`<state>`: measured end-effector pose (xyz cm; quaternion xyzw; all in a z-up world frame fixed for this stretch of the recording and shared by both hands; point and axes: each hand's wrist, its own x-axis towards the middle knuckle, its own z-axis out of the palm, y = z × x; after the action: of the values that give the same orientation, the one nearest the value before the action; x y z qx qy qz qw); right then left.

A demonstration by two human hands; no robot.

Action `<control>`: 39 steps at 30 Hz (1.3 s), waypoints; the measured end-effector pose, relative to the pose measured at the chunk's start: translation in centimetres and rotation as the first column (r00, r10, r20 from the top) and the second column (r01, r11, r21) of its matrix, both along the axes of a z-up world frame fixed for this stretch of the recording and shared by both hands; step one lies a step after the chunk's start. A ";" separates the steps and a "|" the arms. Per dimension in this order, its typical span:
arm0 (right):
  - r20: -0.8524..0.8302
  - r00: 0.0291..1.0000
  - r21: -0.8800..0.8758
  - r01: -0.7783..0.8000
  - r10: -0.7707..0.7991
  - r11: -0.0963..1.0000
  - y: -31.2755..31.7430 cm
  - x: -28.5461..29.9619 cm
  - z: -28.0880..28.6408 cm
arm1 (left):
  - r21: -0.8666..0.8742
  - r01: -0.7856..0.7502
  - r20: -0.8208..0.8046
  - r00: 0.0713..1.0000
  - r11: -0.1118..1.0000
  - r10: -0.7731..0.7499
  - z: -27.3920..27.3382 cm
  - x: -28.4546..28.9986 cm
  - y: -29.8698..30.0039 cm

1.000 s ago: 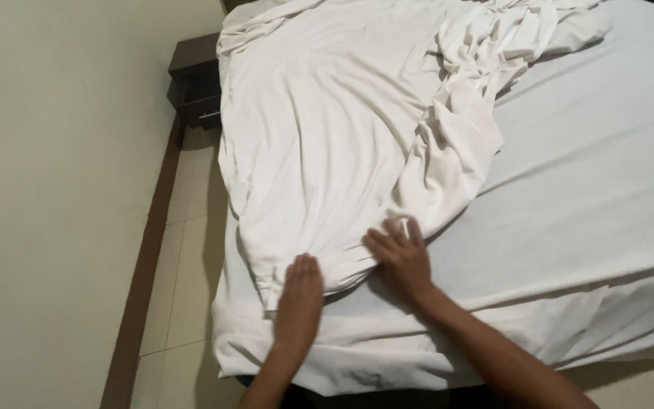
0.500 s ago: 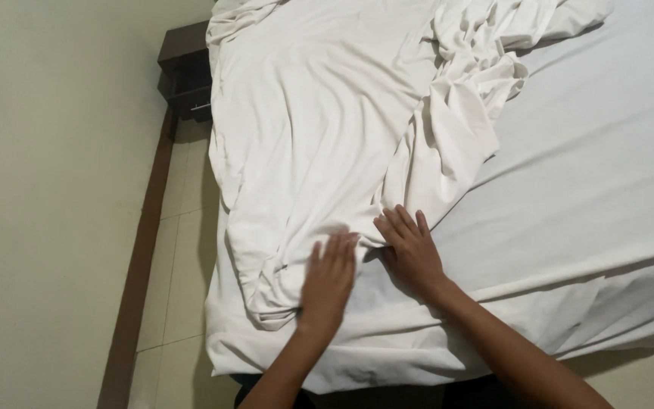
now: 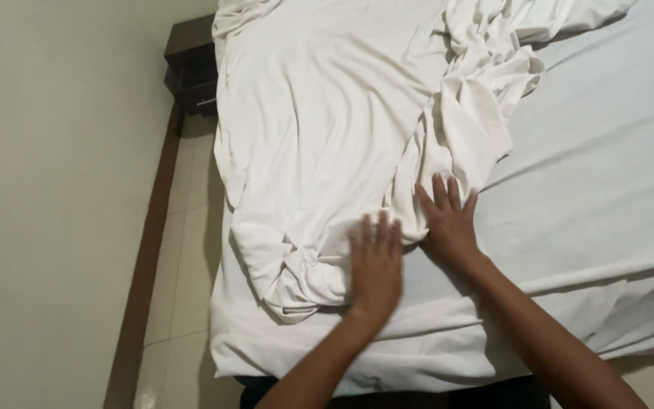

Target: The person smooths and tucks a white fitted sheet onto a mattress. They work around the edges and corners, pulling the fabric tight and adjusting it to fit the mattress surface.

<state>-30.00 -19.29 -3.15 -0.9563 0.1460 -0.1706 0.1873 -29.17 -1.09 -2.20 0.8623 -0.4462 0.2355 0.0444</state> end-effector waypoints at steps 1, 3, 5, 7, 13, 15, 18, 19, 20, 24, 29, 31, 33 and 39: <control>0.001 1.000 -0.008 -0.002 0.002 1.000 -0.7 0.3 -0.1 | -0.008 -0.002 0.001 1.000 1.000 0.002 -0.7 1.1 0.5; 0.034 0.999 -0.078 0.032 -0.029 0.996 -2.3 1.3 0.1 | 0.034 -0.132 0.022 0.991 0.991 0.131 -1.6 3.7 1.6; 0.021 0.998 -0.044 0.057 -0.056 0.997 -3.2 1.6 1.1 | 0.062 -0.122 -0.061 0.990 0.991 0.125 -3.1 4.5 2.6; -0.002 0.997 -0.003 0.074 -0.074 0.997 -4.4 2.9 0.2 | 0.097 -0.116 -0.150 0.980 0.989 0.129 -3.7 5.0 3.6; 0.345 0.928 -0.055 -0.129 0.140 0.990 -9.1 13.9 0.1 | -0.112 -0.049 -0.318 0.948 0.993 0.011 3.4 8.2 5.5; 0.409 0.893 -0.029 -0.192 0.187 0.981 -7.6 17.5 5.2 | -0.239 -0.338 -0.802 0.597 0.910 0.012 11.1 8.8 7.1; 0.305 0.923 -0.040 -0.235 0.235 0.971 -6.1 22.0 10.7 | -0.253 -0.358 -0.680 0.727 0.899 0.098 8.9 19.3 10.5; 0.307 0.920 -0.039 -0.243 0.243 0.969 -4.4 21.8 11.8 | -0.252 -0.365 -0.679 0.727 0.896 0.105 9.1 20.0 11.2; 0.188 0.957 -0.024 -0.220 0.221 0.975 -2.7 21.7 12.8 | -0.133 -0.445 -0.537 0.783 0.886 0.313 9.1 20.7 11.8; -0.063 0.967 0.001 -0.249 0.249 0.968 0.2 20.6 10.8 | -0.027 -0.512 -0.087 0.857 0.859 0.508 8.5 20.6 10.0; -0.172 0.909 -0.117 -0.401 0.379 0.909 3.3 20.3 6.0 | -0.016 -0.402 -0.263 0.885 0.915 0.384 4.1 21.0 6.3; -0.184 0.909 -0.173 -0.404 0.374 0.898 4.2 21.2 5.6 | -0.083 -0.390 -0.243 0.900 0.917 0.361 2.5 22.8 5.4; -0.092 0.920 -0.168 -0.390 0.380 0.905 5.4 22.5 4.5 | 0.000 -0.474 -0.370 0.818 0.881 0.440 0.9 23.7 5.4; 0.179 0.931 -0.093 -0.305 0.317 0.948 7.1 23.7 -3.1 | -0.009 -0.509 -0.229 0.839 0.861 0.494 -6.0 26.4 5.7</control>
<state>-6.33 -12.19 -6.26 -0.9520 -0.0316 -0.2345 0.1944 -2.75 4.64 -8.21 0.9673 -0.1889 0.1582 0.0600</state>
